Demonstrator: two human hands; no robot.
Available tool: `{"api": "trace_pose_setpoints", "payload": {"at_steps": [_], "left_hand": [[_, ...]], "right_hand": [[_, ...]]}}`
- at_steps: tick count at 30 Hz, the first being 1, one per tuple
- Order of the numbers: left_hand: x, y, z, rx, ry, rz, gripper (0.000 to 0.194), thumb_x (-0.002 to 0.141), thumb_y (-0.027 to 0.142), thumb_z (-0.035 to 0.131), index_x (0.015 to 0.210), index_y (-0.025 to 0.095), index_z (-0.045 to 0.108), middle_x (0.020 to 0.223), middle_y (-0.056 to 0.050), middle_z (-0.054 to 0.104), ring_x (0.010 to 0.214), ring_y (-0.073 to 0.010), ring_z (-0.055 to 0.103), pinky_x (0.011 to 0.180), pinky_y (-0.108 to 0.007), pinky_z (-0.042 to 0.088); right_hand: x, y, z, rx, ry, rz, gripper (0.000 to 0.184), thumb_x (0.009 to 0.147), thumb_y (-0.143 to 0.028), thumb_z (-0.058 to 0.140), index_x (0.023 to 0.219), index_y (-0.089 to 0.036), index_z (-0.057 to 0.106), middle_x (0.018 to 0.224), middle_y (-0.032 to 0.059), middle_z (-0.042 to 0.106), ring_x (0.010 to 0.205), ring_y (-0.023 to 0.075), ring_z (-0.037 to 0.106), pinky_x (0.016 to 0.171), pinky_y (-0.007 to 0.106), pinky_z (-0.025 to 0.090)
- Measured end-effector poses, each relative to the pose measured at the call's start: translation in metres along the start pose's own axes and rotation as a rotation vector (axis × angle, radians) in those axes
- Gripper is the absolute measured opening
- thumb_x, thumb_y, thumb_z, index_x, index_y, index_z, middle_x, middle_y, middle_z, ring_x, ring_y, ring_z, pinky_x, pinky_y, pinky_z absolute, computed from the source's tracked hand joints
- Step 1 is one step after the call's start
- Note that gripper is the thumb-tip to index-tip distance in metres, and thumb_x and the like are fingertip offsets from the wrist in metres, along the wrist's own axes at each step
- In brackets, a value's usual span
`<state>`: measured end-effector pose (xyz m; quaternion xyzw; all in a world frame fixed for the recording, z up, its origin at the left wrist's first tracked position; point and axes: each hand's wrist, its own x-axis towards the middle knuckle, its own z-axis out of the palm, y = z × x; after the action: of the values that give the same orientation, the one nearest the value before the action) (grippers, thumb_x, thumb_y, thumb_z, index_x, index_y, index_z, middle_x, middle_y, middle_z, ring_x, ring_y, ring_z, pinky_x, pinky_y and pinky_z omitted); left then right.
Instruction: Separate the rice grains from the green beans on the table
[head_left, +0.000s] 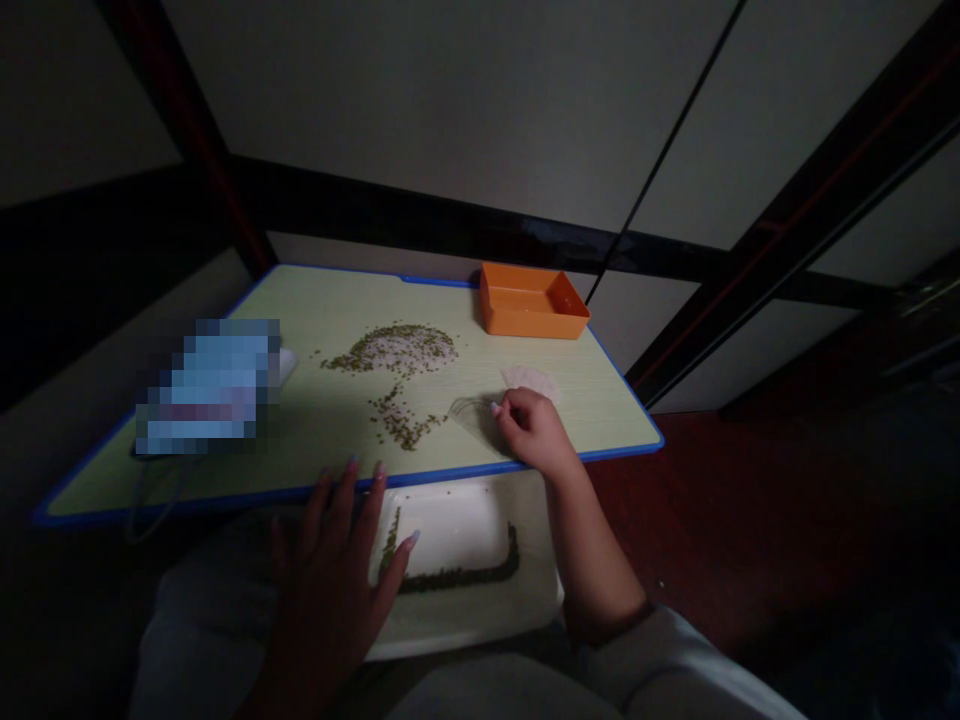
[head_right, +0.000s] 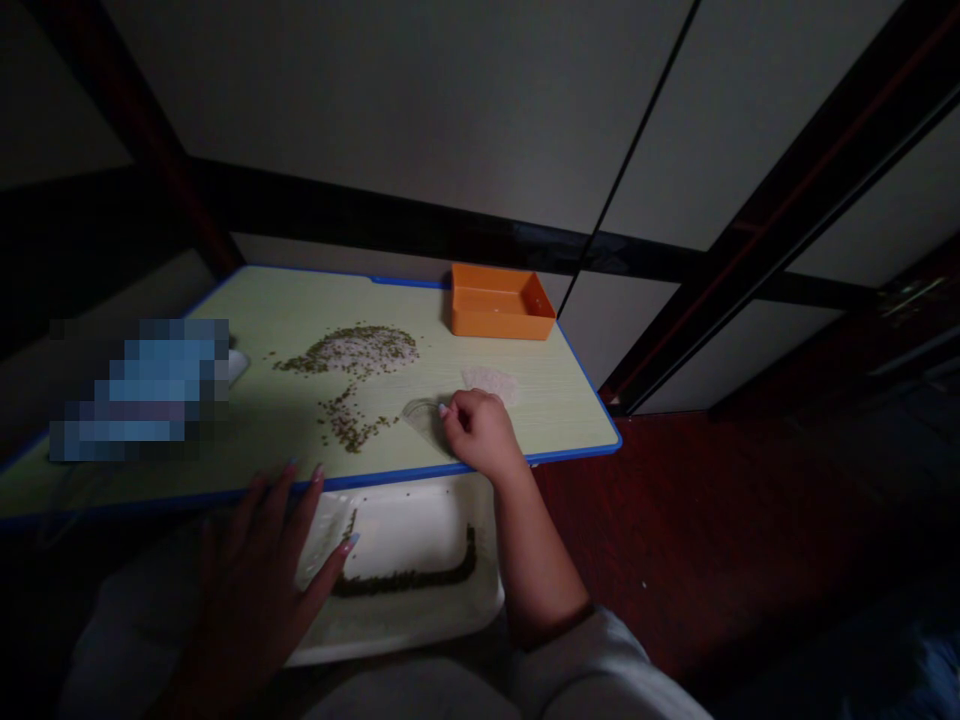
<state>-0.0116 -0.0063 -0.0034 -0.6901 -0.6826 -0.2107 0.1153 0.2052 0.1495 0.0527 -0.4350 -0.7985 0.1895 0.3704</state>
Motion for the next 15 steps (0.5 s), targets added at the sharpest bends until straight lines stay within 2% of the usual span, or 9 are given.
{"api": "trace_pose_setpoints", "payload": {"at_steps": [7, 15], "left_hand": [[-0.0001, -0.0008, 0.0009, -0.014, 0.002, 0.011, 0.067, 0.089, 0.039, 0.043, 0.150, 0.020, 0.024, 0.157, -0.017, 0.029, 0.146, -0.0356, 0.022, 0.114, -0.065, 0.017], [0.0000, -0.0015, 0.0019, -0.007, -0.013, -0.003, 0.064, 0.089, 0.040, 0.043, 0.148, 0.019, 0.029, 0.157, -0.017, 0.029, 0.145, -0.0363, 0.022, 0.113, -0.066, 0.017]], "right_hand": [[0.0005, -0.0011, 0.0006, -0.030, -0.013, -0.025, 0.026, 0.086, -0.028, 0.050, 0.062, -0.021, 0.045, 0.059, -0.0021, 0.049, 0.060, 0.0122, 0.046, 0.060, 0.024, 0.032], [0.0092, -0.0071, 0.0044, -0.207, -0.044, 0.038, 0.026, 0.089, -0.029, 0.052, 0.066, -0.019, 0.055, 0.063, 0.0000, 0.056, 0.064, 0.0133, 0.050, 0.063, 0.024, 0.034]]}}
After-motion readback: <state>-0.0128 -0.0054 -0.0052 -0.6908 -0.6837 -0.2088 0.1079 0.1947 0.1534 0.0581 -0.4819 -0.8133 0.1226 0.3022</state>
